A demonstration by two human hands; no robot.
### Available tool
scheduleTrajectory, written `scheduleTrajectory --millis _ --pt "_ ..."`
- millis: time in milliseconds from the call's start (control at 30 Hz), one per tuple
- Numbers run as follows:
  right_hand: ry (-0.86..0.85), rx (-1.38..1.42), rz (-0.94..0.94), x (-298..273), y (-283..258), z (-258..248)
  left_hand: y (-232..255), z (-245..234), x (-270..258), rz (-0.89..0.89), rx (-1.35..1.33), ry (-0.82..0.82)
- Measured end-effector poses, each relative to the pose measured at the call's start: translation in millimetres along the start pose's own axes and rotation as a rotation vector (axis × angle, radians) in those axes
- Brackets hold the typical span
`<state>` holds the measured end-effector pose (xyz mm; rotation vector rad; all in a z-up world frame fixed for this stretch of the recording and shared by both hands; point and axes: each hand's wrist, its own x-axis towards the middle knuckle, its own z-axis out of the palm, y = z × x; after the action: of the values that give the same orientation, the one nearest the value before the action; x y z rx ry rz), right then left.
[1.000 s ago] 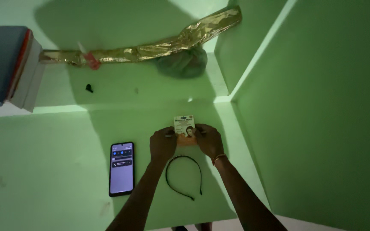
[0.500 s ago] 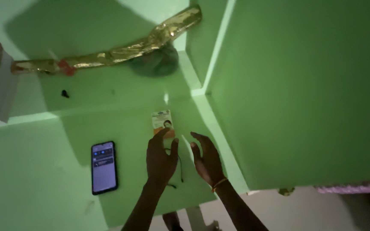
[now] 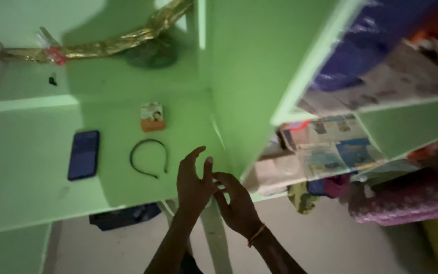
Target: The person moves various items including boxes, a headbands, a container, and a red box between different compartments of a green shelving unit.
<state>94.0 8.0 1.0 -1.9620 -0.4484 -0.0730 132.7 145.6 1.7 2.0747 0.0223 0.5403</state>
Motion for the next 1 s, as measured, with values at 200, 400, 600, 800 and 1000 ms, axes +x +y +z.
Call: scheduleTrajectory --millis 200,400,600,800,1000 --pt "0.059 -0.088 0.077 -77.3 12.7 -68.5 47.4 25.3 -82.5 0.082 0.032 -0.02" --pt "0.196 -0.155 0.171 -95.9 79.8 -102.5 90.4 38.6 -127.9 0.193 0.037 -0.105" --pt "0.369 -0.393 0.097 -74.8 181.8 -138.6 104.9 53.1 -136.1 0.117 -0.03 -0.2" --pt "0.43 -0.645 0.019 -37.8 249.8 -162.6 106.7 61.4 -136.5 0.205 -0.063 -0.22" --pt "0.265 -0.66 0.185 -6.4 231.7 -171.8 105.2 44.5 -143.8 0.091 -0.02 -0.304"
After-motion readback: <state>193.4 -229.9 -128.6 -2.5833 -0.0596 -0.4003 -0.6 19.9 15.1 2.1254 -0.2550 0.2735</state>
